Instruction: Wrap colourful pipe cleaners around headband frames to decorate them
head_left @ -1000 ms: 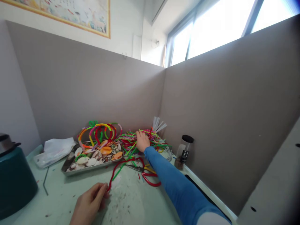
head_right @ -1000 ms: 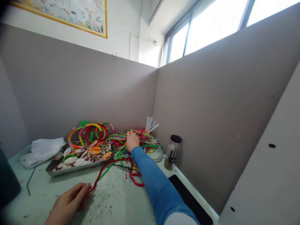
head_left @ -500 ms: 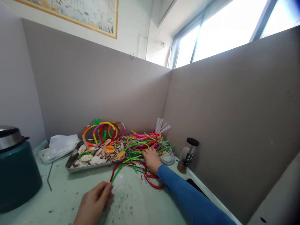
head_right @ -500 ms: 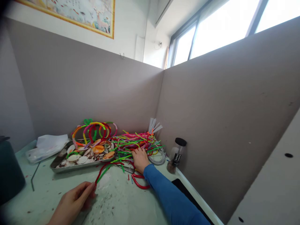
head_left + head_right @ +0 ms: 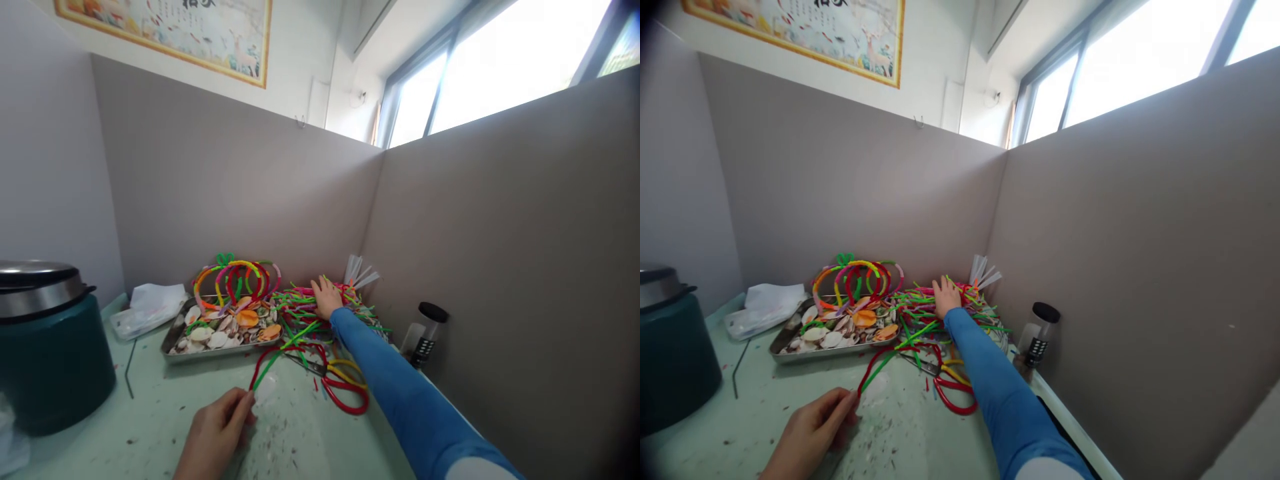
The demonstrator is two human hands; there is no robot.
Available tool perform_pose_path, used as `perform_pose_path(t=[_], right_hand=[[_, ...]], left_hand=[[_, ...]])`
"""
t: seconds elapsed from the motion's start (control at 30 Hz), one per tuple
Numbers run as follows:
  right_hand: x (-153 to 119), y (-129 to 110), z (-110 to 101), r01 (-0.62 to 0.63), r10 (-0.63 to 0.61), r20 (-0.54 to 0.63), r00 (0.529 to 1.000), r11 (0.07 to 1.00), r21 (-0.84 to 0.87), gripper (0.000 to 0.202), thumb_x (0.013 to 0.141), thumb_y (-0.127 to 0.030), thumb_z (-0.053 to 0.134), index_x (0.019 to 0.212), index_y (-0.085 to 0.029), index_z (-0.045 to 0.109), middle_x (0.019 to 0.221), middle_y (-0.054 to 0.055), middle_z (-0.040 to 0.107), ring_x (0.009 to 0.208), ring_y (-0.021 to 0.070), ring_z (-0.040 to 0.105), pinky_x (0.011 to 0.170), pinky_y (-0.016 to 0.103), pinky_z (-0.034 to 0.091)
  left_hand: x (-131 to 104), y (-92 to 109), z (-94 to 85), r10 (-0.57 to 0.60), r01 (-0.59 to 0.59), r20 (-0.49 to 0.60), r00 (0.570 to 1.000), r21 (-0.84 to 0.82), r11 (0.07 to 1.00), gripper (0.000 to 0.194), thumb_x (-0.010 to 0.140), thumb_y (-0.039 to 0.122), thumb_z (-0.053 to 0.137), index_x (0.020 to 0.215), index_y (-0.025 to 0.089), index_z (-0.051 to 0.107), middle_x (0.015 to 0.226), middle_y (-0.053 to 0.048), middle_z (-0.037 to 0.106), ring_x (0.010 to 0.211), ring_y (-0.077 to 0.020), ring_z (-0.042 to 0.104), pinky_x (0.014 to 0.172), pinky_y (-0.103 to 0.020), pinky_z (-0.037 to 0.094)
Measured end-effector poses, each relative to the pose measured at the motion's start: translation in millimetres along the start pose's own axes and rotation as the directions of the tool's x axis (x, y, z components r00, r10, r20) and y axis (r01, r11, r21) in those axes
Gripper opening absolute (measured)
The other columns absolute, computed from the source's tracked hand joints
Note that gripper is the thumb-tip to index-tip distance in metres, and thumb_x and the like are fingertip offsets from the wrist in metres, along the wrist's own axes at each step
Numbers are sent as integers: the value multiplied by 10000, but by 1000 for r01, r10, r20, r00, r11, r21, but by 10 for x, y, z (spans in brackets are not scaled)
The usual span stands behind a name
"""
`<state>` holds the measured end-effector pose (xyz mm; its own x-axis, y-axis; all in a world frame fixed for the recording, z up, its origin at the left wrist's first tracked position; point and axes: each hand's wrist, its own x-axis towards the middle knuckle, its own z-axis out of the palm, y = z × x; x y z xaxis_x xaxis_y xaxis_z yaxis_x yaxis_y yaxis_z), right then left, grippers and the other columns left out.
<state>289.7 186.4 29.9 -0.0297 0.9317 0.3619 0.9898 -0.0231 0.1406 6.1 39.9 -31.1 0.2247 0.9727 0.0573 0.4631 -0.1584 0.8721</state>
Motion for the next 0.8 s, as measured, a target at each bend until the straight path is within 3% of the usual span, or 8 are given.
perform_pose_path(t=[0.1, 0.17, 0.33, 0.5, 0.7, 0.8], right_hand=[[33, 9, 92, -15, 16, 91, 996, 1000, -12, 412, 854, -301, 583, 1223, -149, 479, 1223, 114, 510, 1046, 242, 538, 853, 435, 464], [20, 60, 121, -5, 7, 135, 991, 1000, -15, 294, 899, -297, 516, 1155, -155, 526, 1151, 81, 553, 962, 201, 579, 806, 405, 497], [142, 376, -44, -30, 33, 177, 984, 999, -20, 272, 901, -293, 512, 1142, -170, 537, 1157, 82, 553, 960, 193, 578, 808, 389, 498], [286, 607, -289, -72, 75, 143, 987, 997, -26, 272, 895, -301, 524, 1134, -174, 542, 1150, 72, 556, 960, 195, 580, 803, 382, 499], [-62, 381, -238, -39, 40, 52, 998, 999, -19, 309, 879, -232, 485, 1156, -107, 540, 1132, 176, 557, 1088, 270, 485, 914, 409, 370], [-354, 227, -145, 67, -69, 69, 995, 998, 17, 414, 842, -239, 491, 1250, -173, 483, 1180, 135, 551, 1106, 266, 454, 924, 403, 327]], left_hand=[[3, 0, 4, 0, 0, 0, 1000, -13, 1000, 377, 796, 521, 428, 638, 208, 565, 547, 8, 627, 461, -155, 552, 500, -228, 384], [7, -7, 11, 1, -1, 5, 1000, -18, 1000, 378, 801, 519, 422, 643, 206, 564, 548, 7, 626, 463, -154, 554, 499, -227, 386], [26, -52, 32, 8, -8, 16, 1000, 10, 1000, 394, 821, 512, 380, 652, 201, 551, 555, 9, 622, 465, -145, 560, 498, -221, 391], [16, -57, 25, 21, -21, 8, 1000, 41, 999, 398, 829, 507, 369, 663, 199, 559, 555, 8, 628, 470, -144, 563, 512, -225, 393], [7, -29, 20, 20, -21, 10, 1000, 38, 999, 400, 825, 513, 370, 666, 198, 558, 566, 5, 639, 464, -141, 557, 502, -223, 392], [17, -34, 26, 18, -19, 20, 1000, 28, 999, 394, 824, 515, 371, 681, 199, 558, 594, 7, 647, 468, -139, 566, 506, -221, 401]])
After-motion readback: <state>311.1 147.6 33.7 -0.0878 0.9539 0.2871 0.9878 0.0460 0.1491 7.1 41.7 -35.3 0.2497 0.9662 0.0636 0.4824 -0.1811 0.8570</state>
